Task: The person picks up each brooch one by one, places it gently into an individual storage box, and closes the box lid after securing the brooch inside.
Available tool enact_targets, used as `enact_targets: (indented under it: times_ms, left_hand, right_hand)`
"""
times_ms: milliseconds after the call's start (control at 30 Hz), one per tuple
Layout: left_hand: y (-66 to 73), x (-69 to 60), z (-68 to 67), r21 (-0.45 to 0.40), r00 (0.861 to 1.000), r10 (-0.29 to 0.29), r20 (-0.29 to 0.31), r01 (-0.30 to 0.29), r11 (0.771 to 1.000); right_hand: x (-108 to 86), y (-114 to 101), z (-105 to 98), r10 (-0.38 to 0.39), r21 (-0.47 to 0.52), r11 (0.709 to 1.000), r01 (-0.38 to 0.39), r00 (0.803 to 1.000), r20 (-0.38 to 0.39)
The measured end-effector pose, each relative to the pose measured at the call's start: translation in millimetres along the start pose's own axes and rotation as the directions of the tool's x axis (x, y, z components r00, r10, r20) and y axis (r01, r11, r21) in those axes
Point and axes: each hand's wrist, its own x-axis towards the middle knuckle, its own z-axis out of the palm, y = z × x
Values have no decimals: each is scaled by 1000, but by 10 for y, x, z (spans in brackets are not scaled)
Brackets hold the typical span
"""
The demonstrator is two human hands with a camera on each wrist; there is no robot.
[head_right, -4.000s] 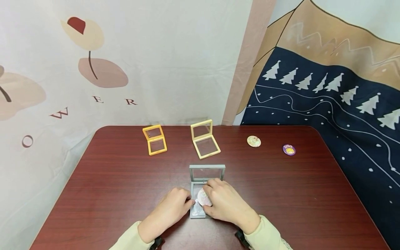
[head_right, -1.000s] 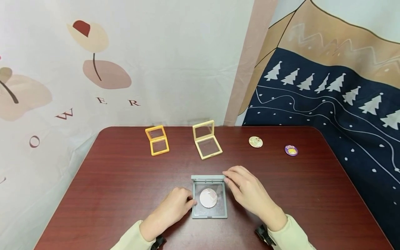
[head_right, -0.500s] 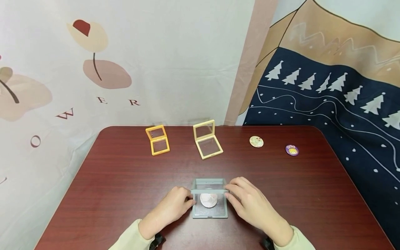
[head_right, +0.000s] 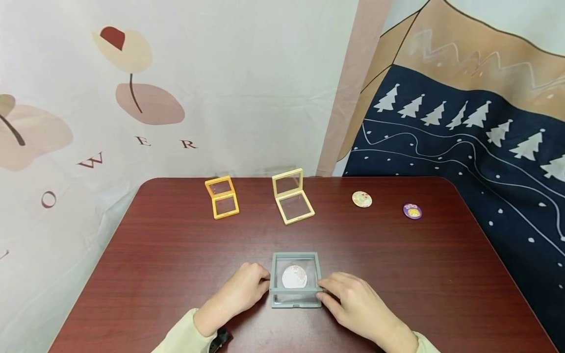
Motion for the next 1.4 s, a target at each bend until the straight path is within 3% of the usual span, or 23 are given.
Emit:
enact_targets:
  times_ms: [600,900,1167,1400]
  left_hand:
    - [13,-10,-10,-8,1000,-13,15,13,1000]
    - [75,-86,-61,21,999,-24,24,23,1000]
    - [180,-159,-65,36,995,-37,95,34,999]
    - [170,-158,-25,72,995,-13,102,6,997]
  right_hand:
    - [-66,41,105,-76,25,997,74,995,58]
    - [-77,54,133,-89,30,996,87,992,85]
    - [-72,40,136,-81,18,997,80,992,100]
    - [-82,36,147,-84,5,996,84,990,114]
